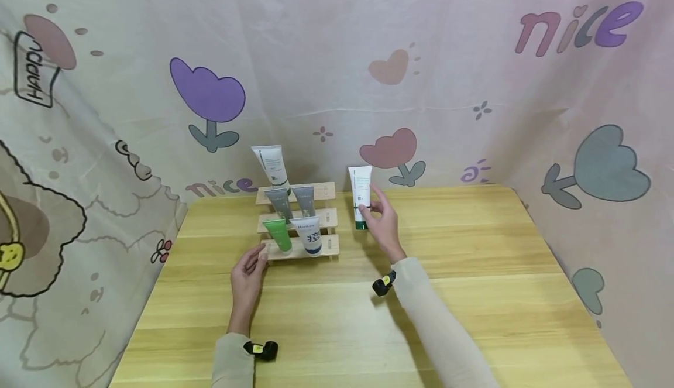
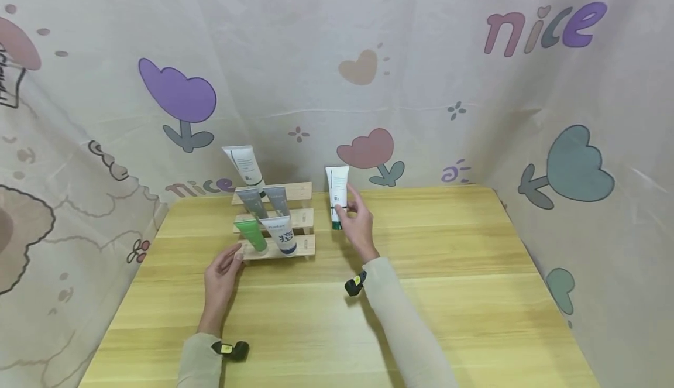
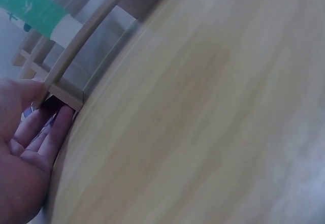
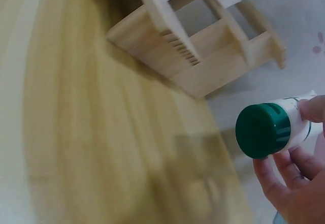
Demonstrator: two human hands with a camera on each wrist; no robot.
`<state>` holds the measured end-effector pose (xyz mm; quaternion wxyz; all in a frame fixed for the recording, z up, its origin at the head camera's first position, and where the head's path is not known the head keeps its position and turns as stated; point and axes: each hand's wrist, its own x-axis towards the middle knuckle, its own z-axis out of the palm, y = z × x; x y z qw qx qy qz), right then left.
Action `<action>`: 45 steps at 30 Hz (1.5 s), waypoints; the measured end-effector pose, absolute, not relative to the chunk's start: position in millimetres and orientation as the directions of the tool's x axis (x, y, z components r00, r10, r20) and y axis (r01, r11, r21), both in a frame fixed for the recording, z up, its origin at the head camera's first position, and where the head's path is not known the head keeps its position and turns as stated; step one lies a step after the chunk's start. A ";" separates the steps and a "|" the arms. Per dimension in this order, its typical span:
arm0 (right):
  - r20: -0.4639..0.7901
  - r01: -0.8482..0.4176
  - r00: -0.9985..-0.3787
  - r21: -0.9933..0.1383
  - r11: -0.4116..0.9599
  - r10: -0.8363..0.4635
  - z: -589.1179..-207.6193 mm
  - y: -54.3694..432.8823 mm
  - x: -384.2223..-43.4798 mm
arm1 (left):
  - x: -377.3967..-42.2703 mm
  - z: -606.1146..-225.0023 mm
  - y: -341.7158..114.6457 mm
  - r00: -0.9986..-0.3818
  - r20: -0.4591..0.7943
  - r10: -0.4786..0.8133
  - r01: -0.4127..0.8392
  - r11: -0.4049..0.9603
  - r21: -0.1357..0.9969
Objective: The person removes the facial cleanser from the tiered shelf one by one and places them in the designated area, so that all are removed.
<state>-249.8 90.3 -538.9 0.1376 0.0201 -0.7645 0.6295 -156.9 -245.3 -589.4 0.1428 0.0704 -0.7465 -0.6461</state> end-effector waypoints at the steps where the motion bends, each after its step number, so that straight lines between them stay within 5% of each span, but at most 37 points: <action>1: 0.212 -0.179 -0.965 -0.962 0.205 0.156 -541.3 91.3 -248.9 | -157.0 -589.2 -244.8 -0.950 0.121 -0.287 0.078 0.156 0.985; 16: 0.066 -0.029 -0.984 -0.976 0.216 0.168 -566.1 94.6 -254.9 | -163.6 -582.2 -245.2 -0.950 0.138 -0.280 0.096 0.161 0.982; 32: 0.075 0.015 -0.985 -0.862 0.507 0.156 -556.0 87.5 -258.8 | -157.6 -579.3 -238.7 -0.946 0.149 -0.287 0.110 0.146 0.983; 37: 0.057 0.017 -0.989 -0.877 0.480 0.139 -560.7 93.1 -260.2 | -147.7 -556.2 -234.0 -0.956 0.130 -0.263 0.092 0.153 0.984; 45: 0.072 -0.012 -0.989 -0.905 0.425 0.126 -566.3 101.6 -258.6 | -157.3 -587.1 -242.8 -0.946 0.154 -0.285 0.126 0.115 0.985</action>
